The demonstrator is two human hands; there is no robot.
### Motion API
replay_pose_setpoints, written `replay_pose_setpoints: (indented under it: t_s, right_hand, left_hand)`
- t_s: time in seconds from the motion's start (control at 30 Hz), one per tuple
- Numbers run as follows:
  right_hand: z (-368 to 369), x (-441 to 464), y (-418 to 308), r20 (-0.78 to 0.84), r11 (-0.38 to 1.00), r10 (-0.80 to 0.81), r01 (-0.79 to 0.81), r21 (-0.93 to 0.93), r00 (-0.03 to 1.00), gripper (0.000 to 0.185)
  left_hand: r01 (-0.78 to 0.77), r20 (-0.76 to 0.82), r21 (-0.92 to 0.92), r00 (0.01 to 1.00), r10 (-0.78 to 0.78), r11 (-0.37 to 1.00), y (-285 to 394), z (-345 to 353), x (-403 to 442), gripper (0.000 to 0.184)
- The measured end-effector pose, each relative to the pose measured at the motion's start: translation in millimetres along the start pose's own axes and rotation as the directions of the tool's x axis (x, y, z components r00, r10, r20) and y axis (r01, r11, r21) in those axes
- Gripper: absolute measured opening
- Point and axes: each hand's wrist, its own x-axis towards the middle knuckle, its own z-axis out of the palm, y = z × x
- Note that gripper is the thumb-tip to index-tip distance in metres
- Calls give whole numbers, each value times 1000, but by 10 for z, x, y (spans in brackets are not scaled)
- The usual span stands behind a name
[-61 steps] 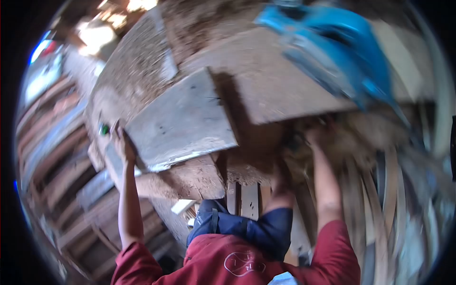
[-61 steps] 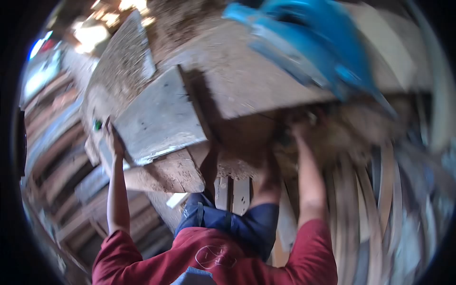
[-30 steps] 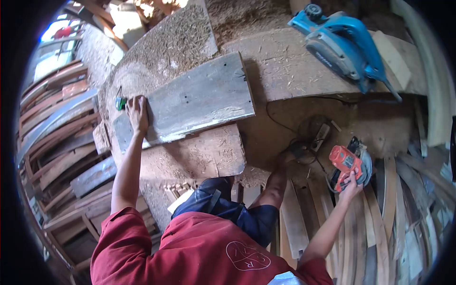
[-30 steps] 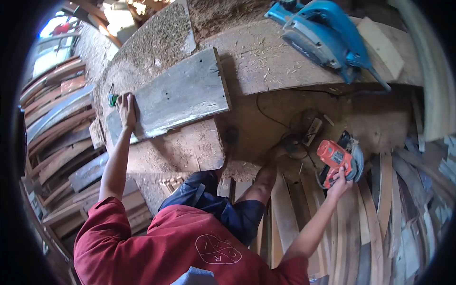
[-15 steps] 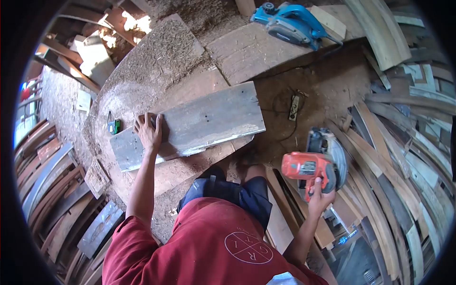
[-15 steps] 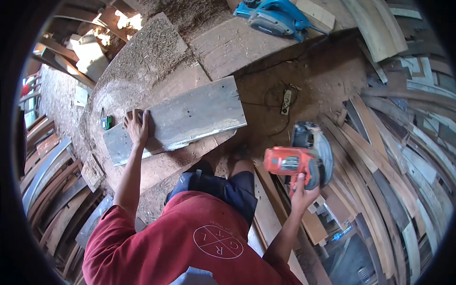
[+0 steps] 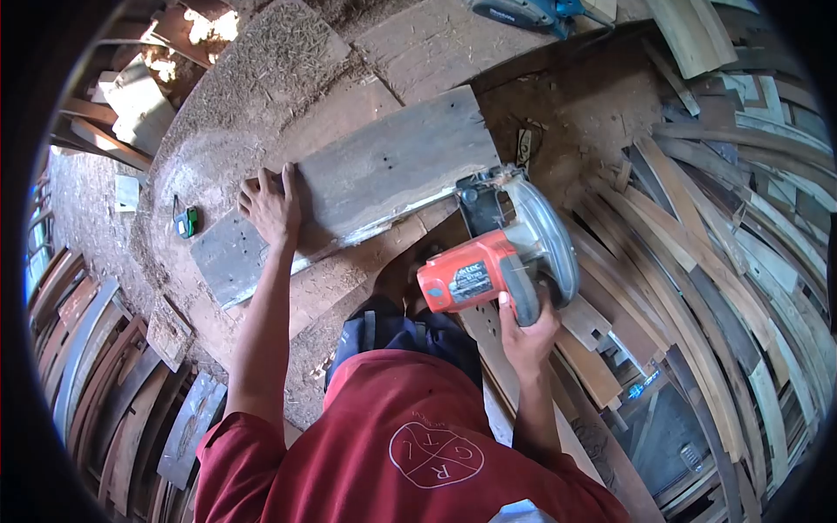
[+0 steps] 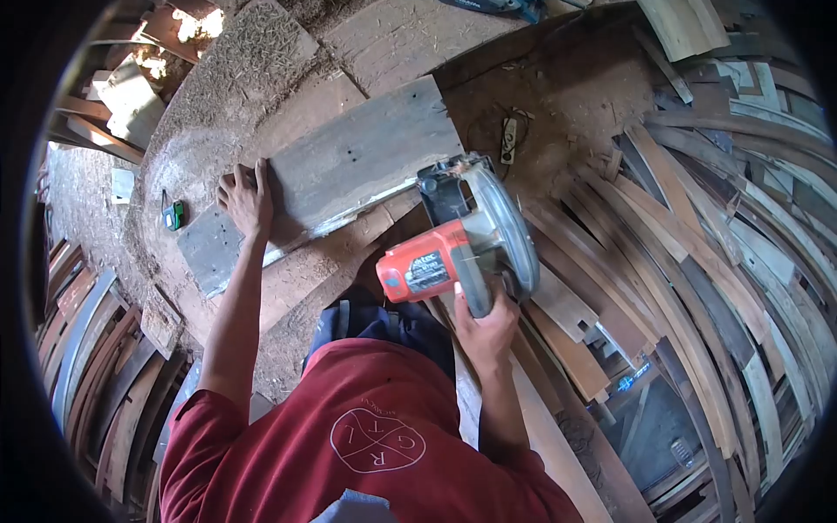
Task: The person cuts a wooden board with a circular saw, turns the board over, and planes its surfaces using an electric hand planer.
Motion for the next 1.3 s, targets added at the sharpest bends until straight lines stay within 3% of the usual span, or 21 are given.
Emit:
replay_pose_setpoints:
  t_s: [0.13,0.3,0.4,0.73,0.9,1.13,1.3]
  right_hand:
    - [242,19,-149,-26,998,-50,51,36,998,29]
    - [510,-58,-113,47,997,0,-4,72,999,38]
    - [532,-42,-127,41,1000,25,-24,-18,999,38]
    - [479,24,-177,35,1000,13,-14,23,999,38]
    - [473,45,-181,74,990,13,-3,-141,997,34]
    - [594,85,-131,7,983,-11,12,-184,1000,35]
    - [575,198,-206,74,998,14,-9,-59,997,31]
  left_hand:
    - [14,48,-17,999,-13,1000,42,-37,25,64]
    - [-5,16,-24,1000,5,1000,66,-67,29,63]
    - [-15,5,-32,1000,15,999,55,-64,32,62]
    - [-40,-42,-33,998,38,999,26,-12,40,60]
    - [-48,-26,-60,999,47,997,31,-43,28,57]
    - [-74,-57,-50,996,71,996,50,-52,38,54]
    - [-104,-38,-58,994,102,993,41,-72,39,52]
